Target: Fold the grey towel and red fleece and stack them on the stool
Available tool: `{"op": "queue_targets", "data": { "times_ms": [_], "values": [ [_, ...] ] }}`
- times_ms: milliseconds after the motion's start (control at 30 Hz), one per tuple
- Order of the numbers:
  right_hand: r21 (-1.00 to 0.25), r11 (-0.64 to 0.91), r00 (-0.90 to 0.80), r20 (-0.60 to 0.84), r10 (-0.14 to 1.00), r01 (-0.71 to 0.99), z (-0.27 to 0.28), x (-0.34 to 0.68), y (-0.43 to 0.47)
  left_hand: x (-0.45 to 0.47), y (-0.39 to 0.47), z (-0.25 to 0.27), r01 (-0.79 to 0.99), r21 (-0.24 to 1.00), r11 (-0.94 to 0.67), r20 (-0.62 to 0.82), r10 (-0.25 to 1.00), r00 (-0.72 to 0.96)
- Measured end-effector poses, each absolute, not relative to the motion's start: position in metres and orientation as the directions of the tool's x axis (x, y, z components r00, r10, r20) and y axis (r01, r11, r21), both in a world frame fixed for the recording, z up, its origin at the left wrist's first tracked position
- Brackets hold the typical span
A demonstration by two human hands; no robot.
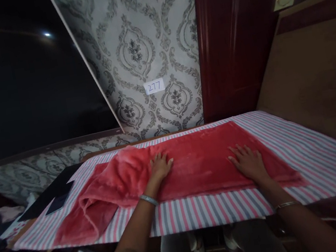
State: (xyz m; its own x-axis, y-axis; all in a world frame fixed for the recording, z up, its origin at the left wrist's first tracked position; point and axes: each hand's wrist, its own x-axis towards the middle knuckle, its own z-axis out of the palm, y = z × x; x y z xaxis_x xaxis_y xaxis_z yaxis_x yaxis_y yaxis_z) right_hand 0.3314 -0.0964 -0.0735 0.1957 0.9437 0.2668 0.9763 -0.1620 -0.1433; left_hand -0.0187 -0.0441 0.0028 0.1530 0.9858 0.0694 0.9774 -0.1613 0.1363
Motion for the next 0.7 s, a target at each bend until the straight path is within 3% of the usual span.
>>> {"op": "queue_targets", "data": {
  "times_ms": [167,467,600,700],
  "values": [
    [-0.116,-0.172,0.198,0.278,0.940,0.978,-0.074,0.331,-0.095,0.005,-0.016,-0.004,0.937,0.085,-0.338,0.046,0.941,0.336],
    [-0.100,-0.179,0.198,0.229,0.953,0.979,-0.076,0.334,-0.092,0.004,-0.009,-0.030,0.951,0.027,-0.307,0.060,0.950,0.305],
    [-0.156,-0.229,0.250,0.128,0.960,0.961,-0.049,0.332,-0.083,0.005,-0.008,-0.027,0.951,0.015,-0.308,0.064,0.950,0.307],
    [-0.228,-0.205,0.242,0.151,0.958,0.952,-0.017,0.319,-0.062,0.005,-0.008,-0.027,0.947,0.011,-0.322,0.088,0.943,0.320]
  ]
}}
